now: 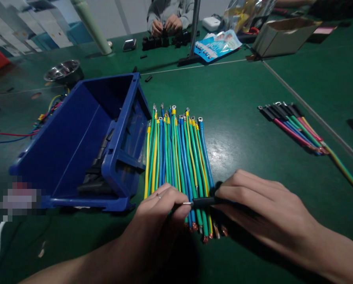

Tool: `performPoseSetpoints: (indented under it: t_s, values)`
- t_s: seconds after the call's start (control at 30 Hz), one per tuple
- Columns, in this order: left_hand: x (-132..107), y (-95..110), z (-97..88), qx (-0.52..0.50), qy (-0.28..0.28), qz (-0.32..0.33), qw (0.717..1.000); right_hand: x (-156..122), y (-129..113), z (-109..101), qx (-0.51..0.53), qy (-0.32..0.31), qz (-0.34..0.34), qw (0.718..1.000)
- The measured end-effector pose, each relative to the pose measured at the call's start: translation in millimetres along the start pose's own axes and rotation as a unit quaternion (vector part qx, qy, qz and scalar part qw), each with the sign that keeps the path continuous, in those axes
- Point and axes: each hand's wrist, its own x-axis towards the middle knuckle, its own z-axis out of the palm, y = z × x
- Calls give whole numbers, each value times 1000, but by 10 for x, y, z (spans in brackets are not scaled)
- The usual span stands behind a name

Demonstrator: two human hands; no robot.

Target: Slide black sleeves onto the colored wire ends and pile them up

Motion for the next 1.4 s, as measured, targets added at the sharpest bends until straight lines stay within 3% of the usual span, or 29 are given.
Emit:
performPoseSetpoints:
  t_s: [0.17,0.3,0.4,0.63,0.87,1.0,1.23,1.4]
  values:
    - [6,16,18,-16,42,-32,998,15,26,-21,-48,49,62,996]
    - [-7,18,8,39,33,23,998,9,133,-34,-175,54,122,975]
    - [-4,-4,-5,109,-9,74,991,10,177,-58,-219,46,144,964]
    - [71,6,11,261,-87,126,953,20,156,-77,-174,37,173,969]
    - [109,70,29,290,-112,111,944,-36,169,-26,-140,-3,216,966]
    - [95,40,32,294,-96,132,942,-34,148,-32,-152,-10,213,965]
    - [81,-6,55,288,-78,142,944,-33,116,-73,-159,-30,132,978]
    - [57,-19,69,298,-67,140,942,-41,177,-55,-155,-34,149,976]
